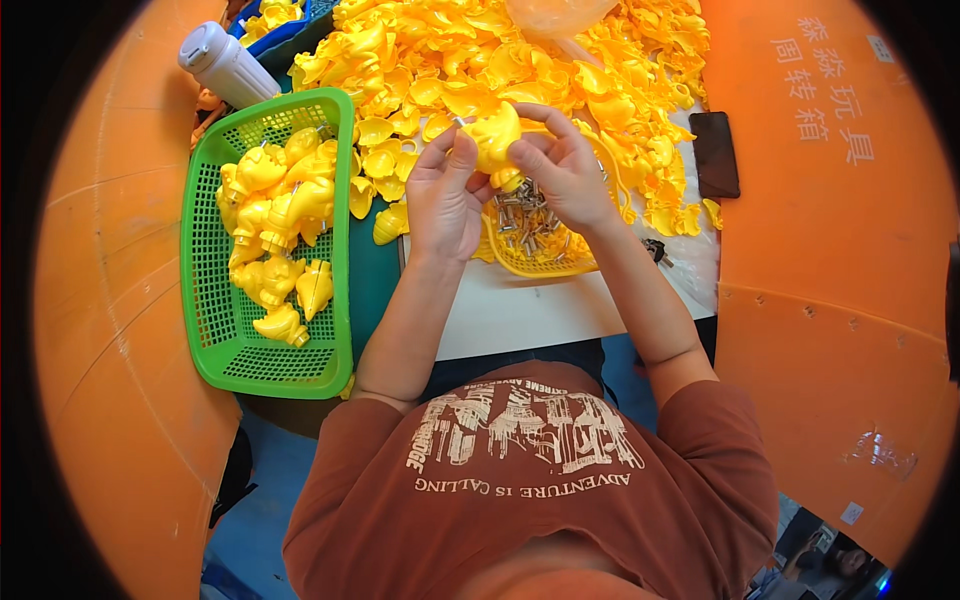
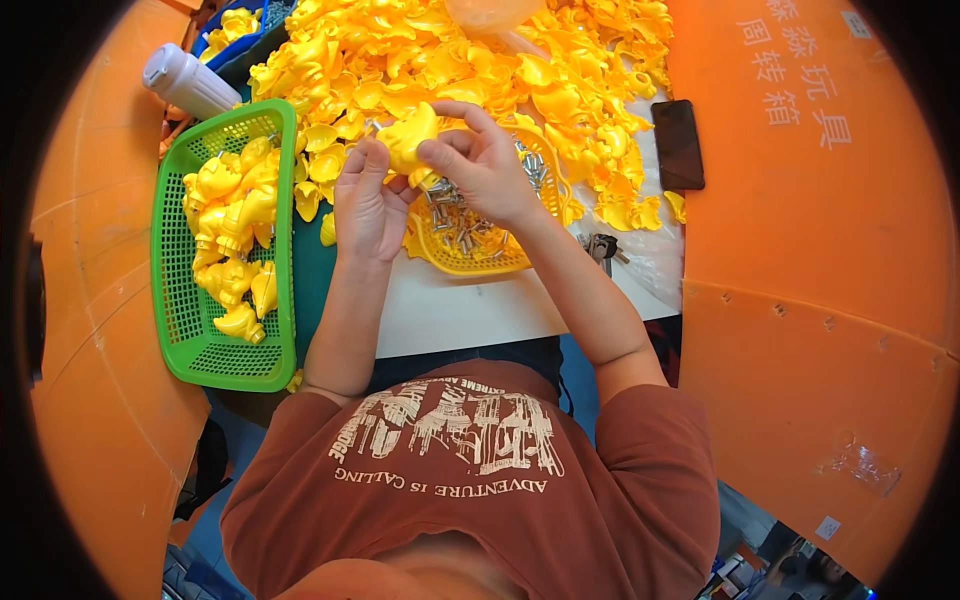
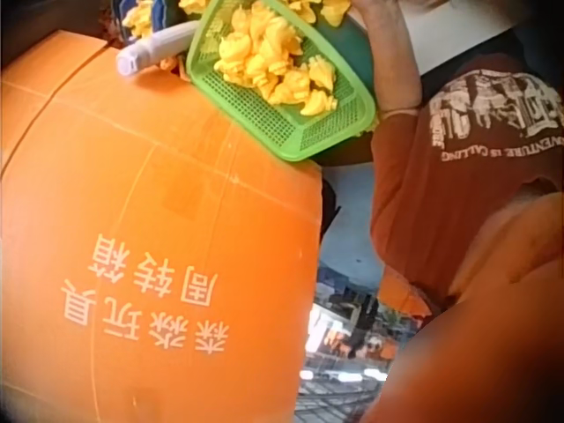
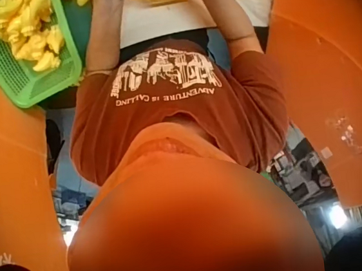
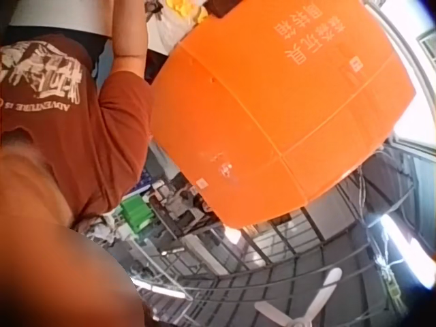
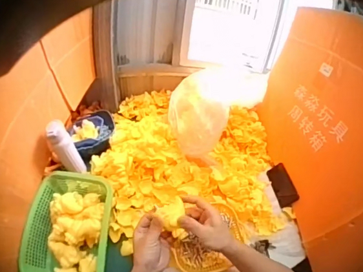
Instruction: Manually assembling yellow plastic toy ducks by inserting small metal components into the base.
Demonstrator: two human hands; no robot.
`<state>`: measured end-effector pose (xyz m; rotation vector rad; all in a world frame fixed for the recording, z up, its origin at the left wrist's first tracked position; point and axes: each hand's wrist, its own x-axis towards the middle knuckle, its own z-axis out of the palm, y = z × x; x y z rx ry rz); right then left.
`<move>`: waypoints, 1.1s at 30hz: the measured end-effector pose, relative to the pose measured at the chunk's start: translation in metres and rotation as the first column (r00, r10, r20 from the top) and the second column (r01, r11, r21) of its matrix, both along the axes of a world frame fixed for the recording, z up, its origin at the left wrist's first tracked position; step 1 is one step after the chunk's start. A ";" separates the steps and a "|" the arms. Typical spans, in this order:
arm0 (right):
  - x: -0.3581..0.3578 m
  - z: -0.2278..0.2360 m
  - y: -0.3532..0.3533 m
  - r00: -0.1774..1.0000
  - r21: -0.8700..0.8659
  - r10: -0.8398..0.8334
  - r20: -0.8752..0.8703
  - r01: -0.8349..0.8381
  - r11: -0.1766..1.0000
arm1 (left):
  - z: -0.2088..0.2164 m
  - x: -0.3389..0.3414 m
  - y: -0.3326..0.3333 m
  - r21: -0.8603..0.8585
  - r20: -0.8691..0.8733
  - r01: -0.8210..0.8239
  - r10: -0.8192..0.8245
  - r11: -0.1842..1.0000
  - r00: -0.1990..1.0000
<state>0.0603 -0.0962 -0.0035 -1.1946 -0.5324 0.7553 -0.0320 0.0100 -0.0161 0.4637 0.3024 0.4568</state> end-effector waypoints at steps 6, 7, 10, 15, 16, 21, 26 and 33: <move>0.001 0.012 -0.008 0.994 -0.018 -0.048 -0.103 0.046 0.999 | 0.003 0.001 -0.009 0.186 -0.052 -0.036 0.046 0.982 0.998; 0.001 0.012 -0.008 0.994 -0.018 -0.049 -0.102 0.047 0.999 | 0.003 0.001 -0.009 0.212 -0.057 -0.037 0.050 0.976 0.997; 0.000 0.014 -0.011 0.993 -0.009 -0.046 0.107 0.047 0.999 | 0.006 -0.001 -0.011 0.254 -0.049 -0.024 0.037 0.967 0.998; -0.003 0.012 -0.014 0.964 0.036 -0.026 0.266 0.017 0.999 | 0.001 0.000 -0.012 0.336 -0.016 -0.067 0.077 0.939 0.997; -0.003 0.013 -0.014 0.964 0.036 -0.025 0.264 0.016 0.999 | 0.001 0.000 -0.013 0.373 0.013 -0.100 0.102 0.922 0.995; -0.001 0.013 -0.016 0.935 0.003 0.002 0.356 -0.003 1.000 | 0.000 -0.002 -0.011 0.401 0.054 -0.112 0.099 0.909 0.994; -0.004 0.014 -0.014 0.935 0.040 -0.002 0.353 -0.013 0.999 | -0.002 0.000 -0.014 0.418 0.083 -0.139 0.115 0.898 0.990; -0.013 0.011 -0.007 0.917 0.015 0.017 0.398 -0.025 1.000 | 0.002 -0.004 -0.012 0.394 0.020 -0.183 0.191 0.901 0.981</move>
